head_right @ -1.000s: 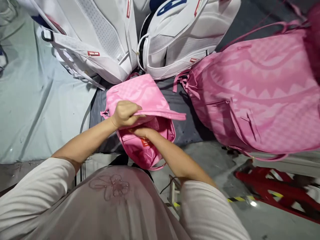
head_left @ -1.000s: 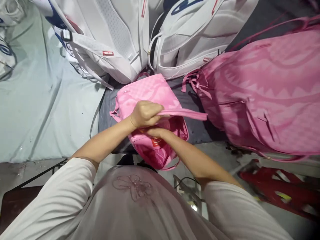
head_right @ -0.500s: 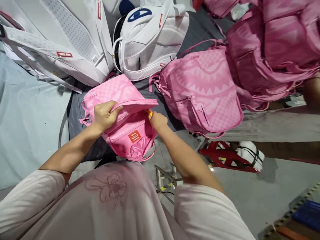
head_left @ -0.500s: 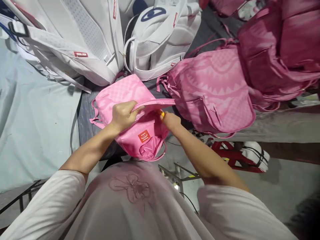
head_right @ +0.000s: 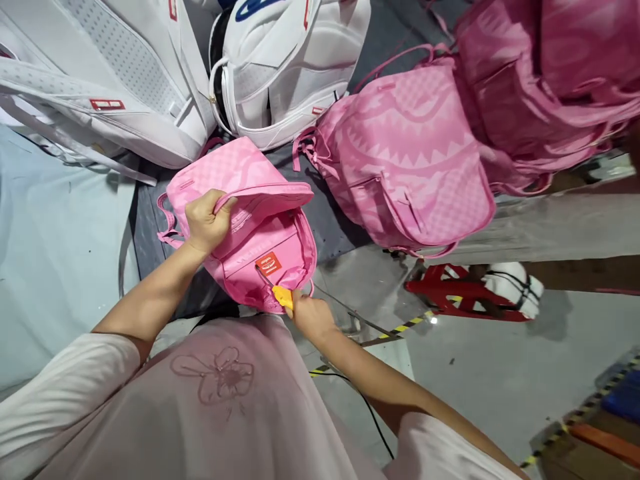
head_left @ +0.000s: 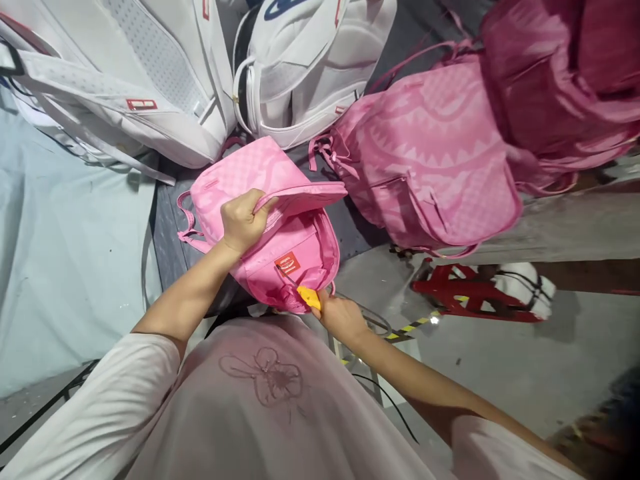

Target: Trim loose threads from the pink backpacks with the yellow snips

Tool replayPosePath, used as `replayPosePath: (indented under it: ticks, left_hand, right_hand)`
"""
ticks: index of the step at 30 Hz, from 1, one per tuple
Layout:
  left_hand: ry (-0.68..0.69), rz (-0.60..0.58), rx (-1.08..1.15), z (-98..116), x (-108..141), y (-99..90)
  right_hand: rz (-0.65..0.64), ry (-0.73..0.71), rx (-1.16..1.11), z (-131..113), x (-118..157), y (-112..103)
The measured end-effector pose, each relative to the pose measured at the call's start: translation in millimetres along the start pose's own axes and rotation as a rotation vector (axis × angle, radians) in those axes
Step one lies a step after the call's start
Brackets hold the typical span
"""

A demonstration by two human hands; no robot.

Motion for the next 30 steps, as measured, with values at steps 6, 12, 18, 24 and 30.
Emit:
replayPosePath:
  ticks: [6,12,18,24,30]
  left_hand:
    - [0.071,-0.092,0.055,20.4,3.2,11.9]
    - [0.065,0.000,0.017,5.9,-1.2,8.4]
    - [-0.038,0.108,-0.078,-20.7,-18.5,7.0]
    - [0.105,-0.067,0.004,-3.5,-16.3,24.0]
    - [0.055,-0.201,-0.028,2.1,-18.3,25.0]
  right_hand:
    - [0.207,-0.170,-0.017,-34.5,-73.8,-5.8]
    - [0.285,-0.170,-0.211,-62.5,-151.6,-17.2]
    - [0.262,0.204,-0.422,-28.6,-141.1,5.0]
    - [0.206,0.097,-0.333,-21.7,-116.0,2.5]
    - [0.105,0.025,-0.423,2.5,-110.7,-35.7]
Point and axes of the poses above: each hand's wrist, its own x-axis away from the middle knuckle, its own y-axis out of the palm, z = x × y, the point moved 3 cm from there along -x, towards the middle knuckle, and after that the axes turned 11 degrees about z, right-handed, at the moved point
